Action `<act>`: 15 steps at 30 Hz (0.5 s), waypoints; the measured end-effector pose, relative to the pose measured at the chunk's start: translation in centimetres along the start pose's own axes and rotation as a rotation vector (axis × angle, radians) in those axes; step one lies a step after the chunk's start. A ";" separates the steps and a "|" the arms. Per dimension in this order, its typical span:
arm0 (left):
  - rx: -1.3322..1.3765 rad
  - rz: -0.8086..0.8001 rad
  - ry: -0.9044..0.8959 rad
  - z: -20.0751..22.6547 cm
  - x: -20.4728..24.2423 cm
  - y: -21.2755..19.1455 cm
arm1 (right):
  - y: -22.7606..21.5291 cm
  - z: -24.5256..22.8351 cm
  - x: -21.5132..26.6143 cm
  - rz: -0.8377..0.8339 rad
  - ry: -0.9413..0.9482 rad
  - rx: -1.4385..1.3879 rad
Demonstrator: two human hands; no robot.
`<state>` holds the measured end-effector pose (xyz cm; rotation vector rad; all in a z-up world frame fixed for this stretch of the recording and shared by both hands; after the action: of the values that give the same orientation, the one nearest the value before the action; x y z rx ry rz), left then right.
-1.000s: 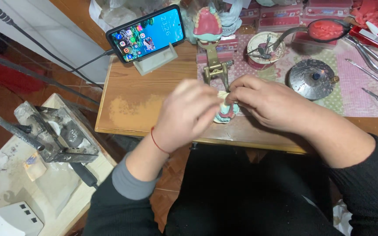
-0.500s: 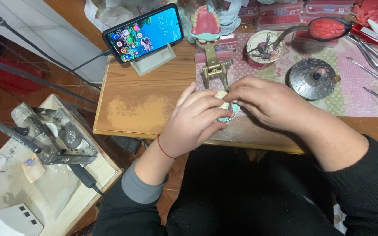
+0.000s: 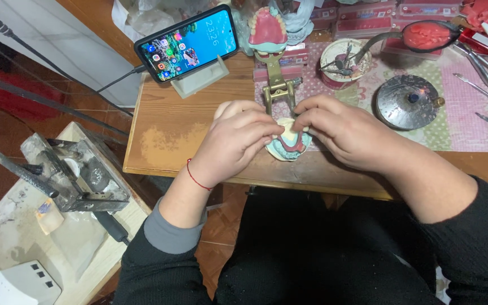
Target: The person assembles a dental model by attaching pink and blue wax-like material to a metal frame. They open drawers to retrieve tools, cut a metal wire with pliers, and apply liquid from a spray bottle to the pink material before pressing it onto the model.
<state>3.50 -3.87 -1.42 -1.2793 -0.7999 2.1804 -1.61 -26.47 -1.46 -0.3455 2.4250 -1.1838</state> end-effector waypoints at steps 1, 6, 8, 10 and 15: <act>0.002 -0.002 0.001 0.0 -0.1 0.0 | -0.1 0.1 -0.1 0.001 0.003 -0.001; -0.013 -0.107 -0.008 0.1 -0.3 0.2 | -0.2 0.3 -0.5 0.009 -0.062 -0.120; -0.024 -0.127 -0.010 0.3 -0.5 -0.1 | -0.1 0.1 -0.6 0.012 -0.060 -0.115; -0.035 -0.147 -0.011 0.4 -0.5 -0.2 | -0.2 0.0 -0.5 0.015 -0.057 -0.109; -0.022 -0.208 -0.040 0.1 -0.4 0.0 | -0.1 0.2 0.1 0.048 -0.056 0.008</act>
<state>3.60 -4.19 -1.12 -1.1124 -0.9310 2.0413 -1.66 -26.73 -1.49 -0.3121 2.3663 -1.1481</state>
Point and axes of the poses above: each hand's wrist, its own x-axis away from the middle knuckle, its own y-axis out of the palm, z = x × y, the point moved 3 cm from there along -x, towards the middle knuckle, and after that the axes turned 5 degrees about z, right-handed, at the moved point
